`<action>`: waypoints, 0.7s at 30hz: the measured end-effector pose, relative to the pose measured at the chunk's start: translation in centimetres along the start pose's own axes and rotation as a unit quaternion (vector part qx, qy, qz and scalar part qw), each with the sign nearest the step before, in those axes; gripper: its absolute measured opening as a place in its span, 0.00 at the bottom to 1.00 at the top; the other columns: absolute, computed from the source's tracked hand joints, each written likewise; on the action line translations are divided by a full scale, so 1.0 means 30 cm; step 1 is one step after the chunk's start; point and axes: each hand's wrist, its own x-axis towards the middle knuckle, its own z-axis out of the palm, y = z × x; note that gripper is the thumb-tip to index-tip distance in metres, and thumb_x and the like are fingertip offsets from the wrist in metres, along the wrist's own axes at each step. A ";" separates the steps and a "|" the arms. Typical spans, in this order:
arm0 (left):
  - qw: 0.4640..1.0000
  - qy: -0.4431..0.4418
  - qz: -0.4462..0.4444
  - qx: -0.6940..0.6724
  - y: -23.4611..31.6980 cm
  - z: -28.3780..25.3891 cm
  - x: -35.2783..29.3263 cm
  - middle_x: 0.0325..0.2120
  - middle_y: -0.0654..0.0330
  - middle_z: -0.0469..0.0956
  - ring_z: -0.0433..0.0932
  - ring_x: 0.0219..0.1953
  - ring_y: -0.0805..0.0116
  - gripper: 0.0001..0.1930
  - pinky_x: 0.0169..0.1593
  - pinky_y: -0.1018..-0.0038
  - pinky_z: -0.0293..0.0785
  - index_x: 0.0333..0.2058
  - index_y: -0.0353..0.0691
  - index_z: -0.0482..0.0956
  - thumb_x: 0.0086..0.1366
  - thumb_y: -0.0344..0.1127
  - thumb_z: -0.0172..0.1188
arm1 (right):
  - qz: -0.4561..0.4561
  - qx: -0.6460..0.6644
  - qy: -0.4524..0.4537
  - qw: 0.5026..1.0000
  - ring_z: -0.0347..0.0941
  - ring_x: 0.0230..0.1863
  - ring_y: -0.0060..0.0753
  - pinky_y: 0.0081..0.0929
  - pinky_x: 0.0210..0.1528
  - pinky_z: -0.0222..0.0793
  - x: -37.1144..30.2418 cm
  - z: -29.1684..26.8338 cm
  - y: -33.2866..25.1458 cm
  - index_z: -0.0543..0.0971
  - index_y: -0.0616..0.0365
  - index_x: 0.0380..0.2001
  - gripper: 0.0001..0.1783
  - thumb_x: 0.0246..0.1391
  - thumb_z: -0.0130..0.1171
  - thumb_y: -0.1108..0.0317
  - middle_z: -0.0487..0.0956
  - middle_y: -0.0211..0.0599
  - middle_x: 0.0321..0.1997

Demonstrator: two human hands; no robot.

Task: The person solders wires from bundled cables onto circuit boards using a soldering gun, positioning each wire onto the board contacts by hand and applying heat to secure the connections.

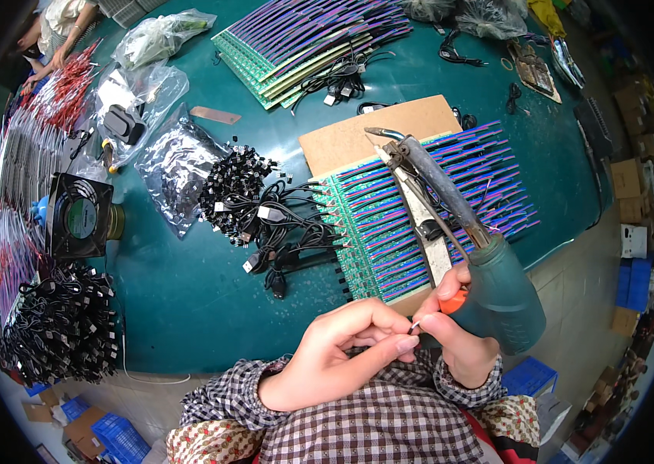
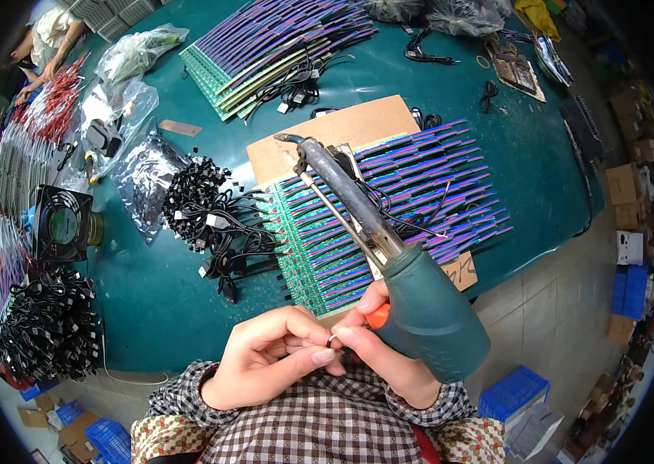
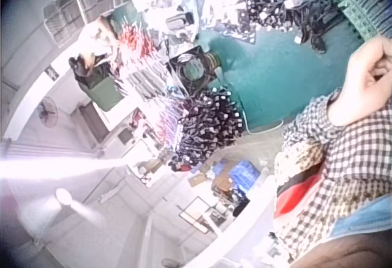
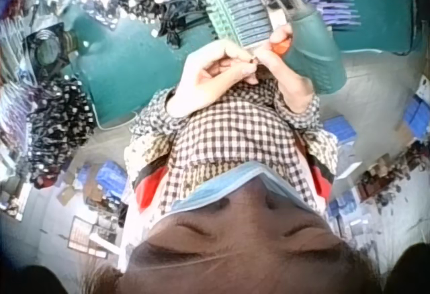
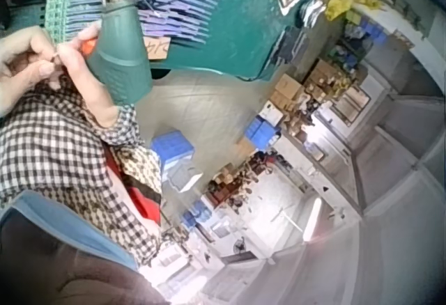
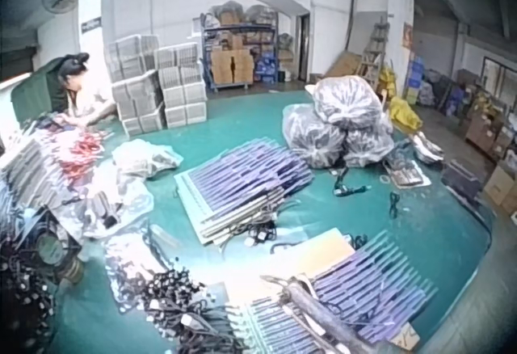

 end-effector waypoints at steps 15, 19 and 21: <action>0.936 0.052 0.119 0.327 0.071 -0.083 -0.019 0.24 0.60 0.77 0.75 0.26 0.71 0.06 0.30 0.77 0.71 0.28 0.36 0.82 0.50 0.22 0.69 | 0.089 0.006 0.030 0.996 0.75 0.30 0.31 0.26 0.31 0.74 0.007 -0.006 -0.002 0.65 0.61 0.49 0.30 0.40 0.61 0.86 0.70 0.37 0.39; 0.938 0.147 0.023 0.313 0.080 -0.120 0.009 0.24 0.63 0.74 0.73 0.24 0.79 0.05 0.25 0.83 0.69 0.27 0.34 0.81 0.51 0.23 0.69 | 0.050 0.025 0.069 0.996 0.72 0.28 0.29 0.23 0.28 0.71 -0.012 -0.018 -0.004 0.65 0.60 0.49 0.28 0.42 0.61 0.82 0.69 0.37 0.39; 0.936 0.147 0.024 0.319 0.067 -0.152 0.042 0.25 0.64 0.73 0.73 0.24 0.81 0.04 0.25 0.85 0.69 0.28 0.33 0.81 0.53 0.23 0.68 | 0.082 0.009 0.106 0.991 0.71 0.27 0.28 0.24 0.27 0.70 -0.034 -0.021 -0.007 0.65 0.60 0.48 0.27 0.43 0.61 0.80 0.69 0.36 0.38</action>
